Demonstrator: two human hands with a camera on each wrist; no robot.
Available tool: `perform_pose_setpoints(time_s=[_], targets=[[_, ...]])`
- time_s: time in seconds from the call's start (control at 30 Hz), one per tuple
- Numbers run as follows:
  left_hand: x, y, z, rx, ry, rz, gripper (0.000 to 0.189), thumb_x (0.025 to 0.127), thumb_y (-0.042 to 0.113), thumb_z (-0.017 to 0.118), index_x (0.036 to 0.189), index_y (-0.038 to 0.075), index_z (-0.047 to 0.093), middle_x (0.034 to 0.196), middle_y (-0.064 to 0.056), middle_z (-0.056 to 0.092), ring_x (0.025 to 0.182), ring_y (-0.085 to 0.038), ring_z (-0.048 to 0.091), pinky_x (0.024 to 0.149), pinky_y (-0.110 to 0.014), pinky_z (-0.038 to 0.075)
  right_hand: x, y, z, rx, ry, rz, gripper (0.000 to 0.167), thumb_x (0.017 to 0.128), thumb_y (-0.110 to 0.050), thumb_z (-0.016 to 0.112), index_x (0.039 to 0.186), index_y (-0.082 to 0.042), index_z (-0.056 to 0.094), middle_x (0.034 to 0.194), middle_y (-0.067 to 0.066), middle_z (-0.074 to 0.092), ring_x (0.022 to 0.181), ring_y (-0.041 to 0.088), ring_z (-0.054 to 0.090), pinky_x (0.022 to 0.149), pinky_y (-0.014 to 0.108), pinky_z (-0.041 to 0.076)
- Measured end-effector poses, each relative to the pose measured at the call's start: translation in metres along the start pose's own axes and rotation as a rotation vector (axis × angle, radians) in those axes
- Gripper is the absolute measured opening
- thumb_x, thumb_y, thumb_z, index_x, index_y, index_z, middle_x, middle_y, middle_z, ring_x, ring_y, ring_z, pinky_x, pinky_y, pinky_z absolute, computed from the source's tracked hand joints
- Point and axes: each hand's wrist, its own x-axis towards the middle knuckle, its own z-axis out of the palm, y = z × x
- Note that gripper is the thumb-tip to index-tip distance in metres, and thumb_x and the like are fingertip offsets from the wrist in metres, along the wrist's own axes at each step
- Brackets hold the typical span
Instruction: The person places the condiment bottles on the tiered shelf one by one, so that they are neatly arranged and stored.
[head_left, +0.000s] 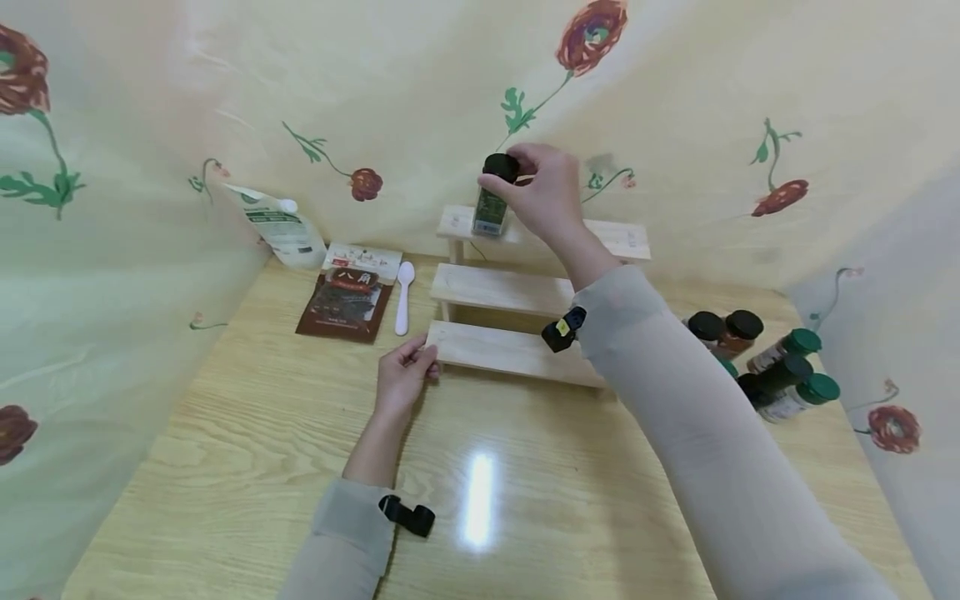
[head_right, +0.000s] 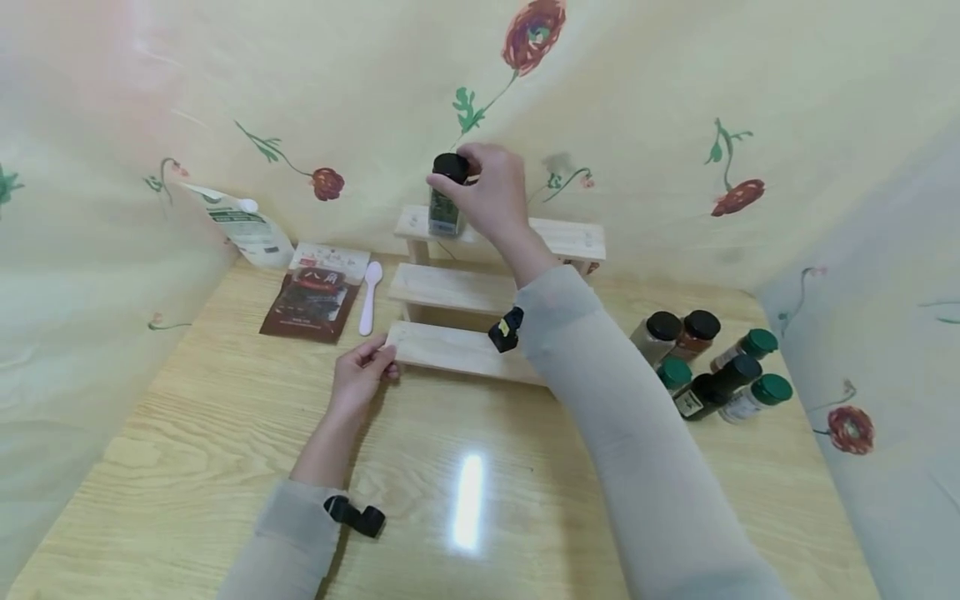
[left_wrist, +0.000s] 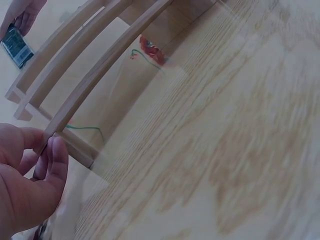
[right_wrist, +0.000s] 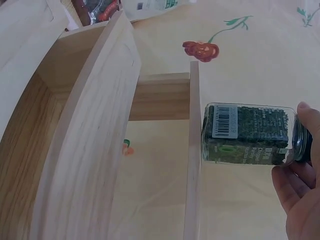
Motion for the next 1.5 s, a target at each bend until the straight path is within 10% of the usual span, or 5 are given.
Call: perform_pose_setpoints(time_s=[0.87,1.1,1.5], targets=[[-0.003,-0.005,0.009,0.034,-0.018,0.018,0.037,0.097,0.001,0.066,0.132,-0.007,0.061,0.082,-0.004,0.056,0.067,-0.014,0.067,0.066,-0.023,0.065,0.003,-0.008,0.003,-0.213,-0.044,-0.047,0.063,0.090,-0.050,0.074,0.134,-0.007,0.060,0.124,0.007,0.062,0.112,0.019,0.060,0.097,0.028,0.052],[-0.003,-0.002,0.005,0.014,-0.012,0.003,0.038,0.096,-0.002,0.067,0.133,-0.008,0.060,0.084,-0.006,0.057,0.066,-0.014,0.066,0.066,-0.023,0.065,-0.030,-0.001,-0.022,-0.078,0.065,-0.165,0.051,0.094,-0.036,0.074,0.132,-0.004,0.061,0.121,0.010,0.060,0.111,0.018,0.059,0.087,0.029,0.060],[-0.007,0.004,0.002,0.018,-0.008,-0.024,0.039,0.097,0.000,0.066,0.135,-0.007,0.059,0.087,-0.005,0.052,0.066,-0.011,0.066,0.065,-0.020,0.063,-0.110,0.046,-0.096,-0.059,-0.078,-0.239,0.030,0.094,-0.017,0.075,0.117,0.001,0.068,0.103,0.011,0.070,0.093,0.019,0.067,0.076,0.018,0.061]])
